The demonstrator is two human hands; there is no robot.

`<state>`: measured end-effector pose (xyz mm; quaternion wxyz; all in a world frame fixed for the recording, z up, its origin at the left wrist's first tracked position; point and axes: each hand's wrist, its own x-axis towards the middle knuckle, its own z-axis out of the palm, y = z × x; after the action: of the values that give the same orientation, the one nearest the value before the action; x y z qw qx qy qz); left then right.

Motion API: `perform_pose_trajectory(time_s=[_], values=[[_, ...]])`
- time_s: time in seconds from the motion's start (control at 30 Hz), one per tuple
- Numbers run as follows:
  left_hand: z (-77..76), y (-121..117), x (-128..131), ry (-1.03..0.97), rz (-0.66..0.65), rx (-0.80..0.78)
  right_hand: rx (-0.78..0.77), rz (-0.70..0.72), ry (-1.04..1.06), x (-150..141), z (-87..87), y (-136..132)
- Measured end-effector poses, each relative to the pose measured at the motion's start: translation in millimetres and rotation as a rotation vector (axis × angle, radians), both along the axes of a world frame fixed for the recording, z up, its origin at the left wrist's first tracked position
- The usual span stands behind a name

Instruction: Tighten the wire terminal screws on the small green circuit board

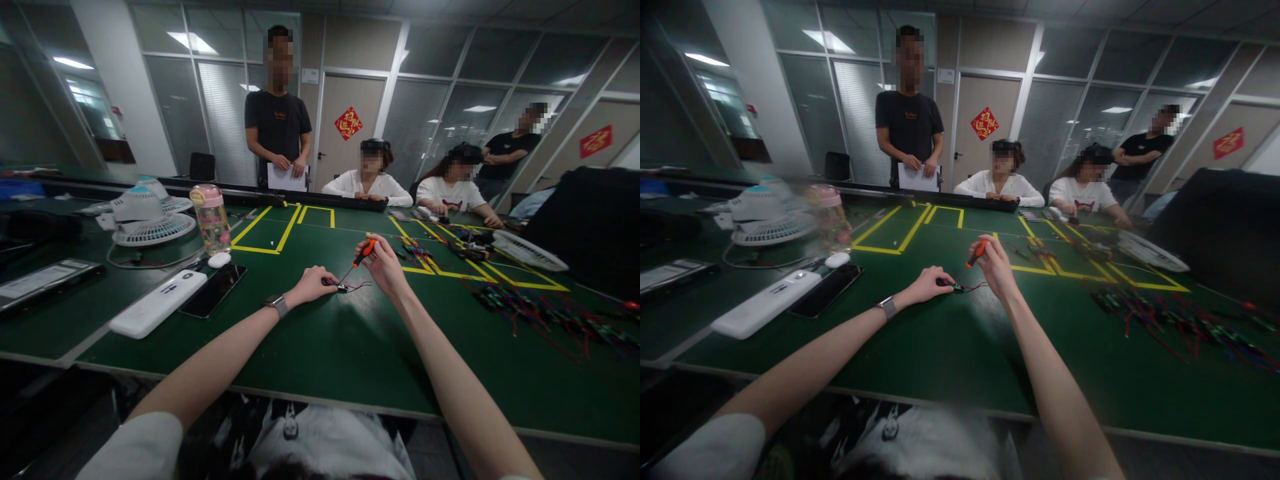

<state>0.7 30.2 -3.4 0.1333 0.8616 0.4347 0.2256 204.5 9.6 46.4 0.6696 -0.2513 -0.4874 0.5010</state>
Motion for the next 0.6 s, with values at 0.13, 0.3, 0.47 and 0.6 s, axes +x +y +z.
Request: perform_pose_trajectory(time_s=[0.13,0.3,0.47,0.6], values=[[3.9,-3.2,0.6,0.012,0.004,-0.013,-0.003,0.009,0.025,-1.7,0.5,0.3],[4.2,-3.7,1.0,0.009,0.004,-0.009,0.015,0.011,-0.011,-1.4,-0.1,-0.4],[1.4,-1.7,1.5,0.01,0.008,-0.01,0.039,0.007,-0.046,-2.3,-1.1,-0.1],[2.0,-2.3,1.0,0.001,-0.001,-0.011,0.062,-0.044,-0.059,-4.2,-1.5,0.2]])
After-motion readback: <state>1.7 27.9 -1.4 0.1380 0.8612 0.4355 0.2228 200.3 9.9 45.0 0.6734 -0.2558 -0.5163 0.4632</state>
